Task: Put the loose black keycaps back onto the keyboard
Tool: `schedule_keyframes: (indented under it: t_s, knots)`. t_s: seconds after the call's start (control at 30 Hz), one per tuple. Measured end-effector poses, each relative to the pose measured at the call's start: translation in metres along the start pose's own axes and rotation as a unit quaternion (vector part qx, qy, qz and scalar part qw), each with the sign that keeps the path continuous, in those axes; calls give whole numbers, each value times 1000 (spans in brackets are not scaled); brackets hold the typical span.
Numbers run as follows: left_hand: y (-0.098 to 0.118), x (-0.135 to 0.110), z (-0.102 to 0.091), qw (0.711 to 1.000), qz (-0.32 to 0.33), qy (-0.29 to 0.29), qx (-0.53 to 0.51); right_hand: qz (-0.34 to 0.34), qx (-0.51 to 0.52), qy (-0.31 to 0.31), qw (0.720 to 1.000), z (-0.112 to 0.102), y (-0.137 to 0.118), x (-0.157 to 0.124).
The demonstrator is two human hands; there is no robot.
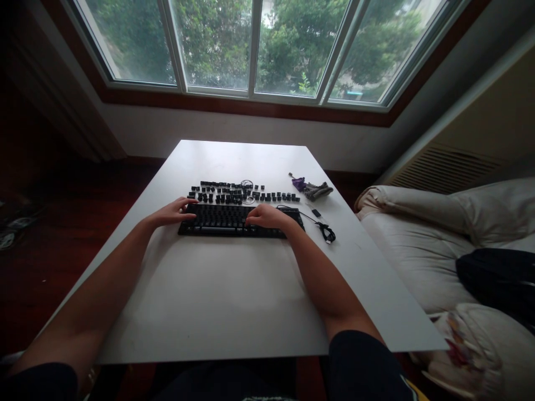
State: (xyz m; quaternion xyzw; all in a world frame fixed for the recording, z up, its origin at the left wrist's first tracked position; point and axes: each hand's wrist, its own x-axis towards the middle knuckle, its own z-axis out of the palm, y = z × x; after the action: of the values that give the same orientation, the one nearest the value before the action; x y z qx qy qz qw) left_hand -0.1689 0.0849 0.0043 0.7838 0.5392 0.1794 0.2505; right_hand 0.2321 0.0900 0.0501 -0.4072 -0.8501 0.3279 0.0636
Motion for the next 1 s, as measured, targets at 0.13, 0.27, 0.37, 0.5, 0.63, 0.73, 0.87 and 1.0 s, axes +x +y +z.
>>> schedule_keyframes:
  t_s: [0.13, 0.27, 0.37, 0.5, 0.63, 0.73, 0.87, 1.0]
  knots:
    - [11, -3, -4, 999, 17, -28, 12, 7, -10, 2, 1000, -2, 1, -2]
    - [18, -3, -6, 999, 21, -32, 36, -7, -13, 10, 1000, -2, 0, -4]
    - [23, -3, -6, 997, 20, -21, 67, -17, -14, 29, 999, -1, -2, -3]
    - [28, -2, -4, 994, 19, -14, 109, -18, -22, 31, 999, 1, -3, -2]
    - [32, -1, 0, 988, 1, -27, 155, -29, -22, 41, 998, 3, -3, -2]
    - [36, 0, 5, 983, -14, -18, 184, -33, -23, 45, 998, 4, -3, -2]
    - [40, 0, 8, 981, -26, -10, 192, -34, -21, 44, 998, 4, -3, -2]
    - [41, 1, 10, 979, -35, -11, 202, -39, -23, 42, 998, 5, -3, -1]
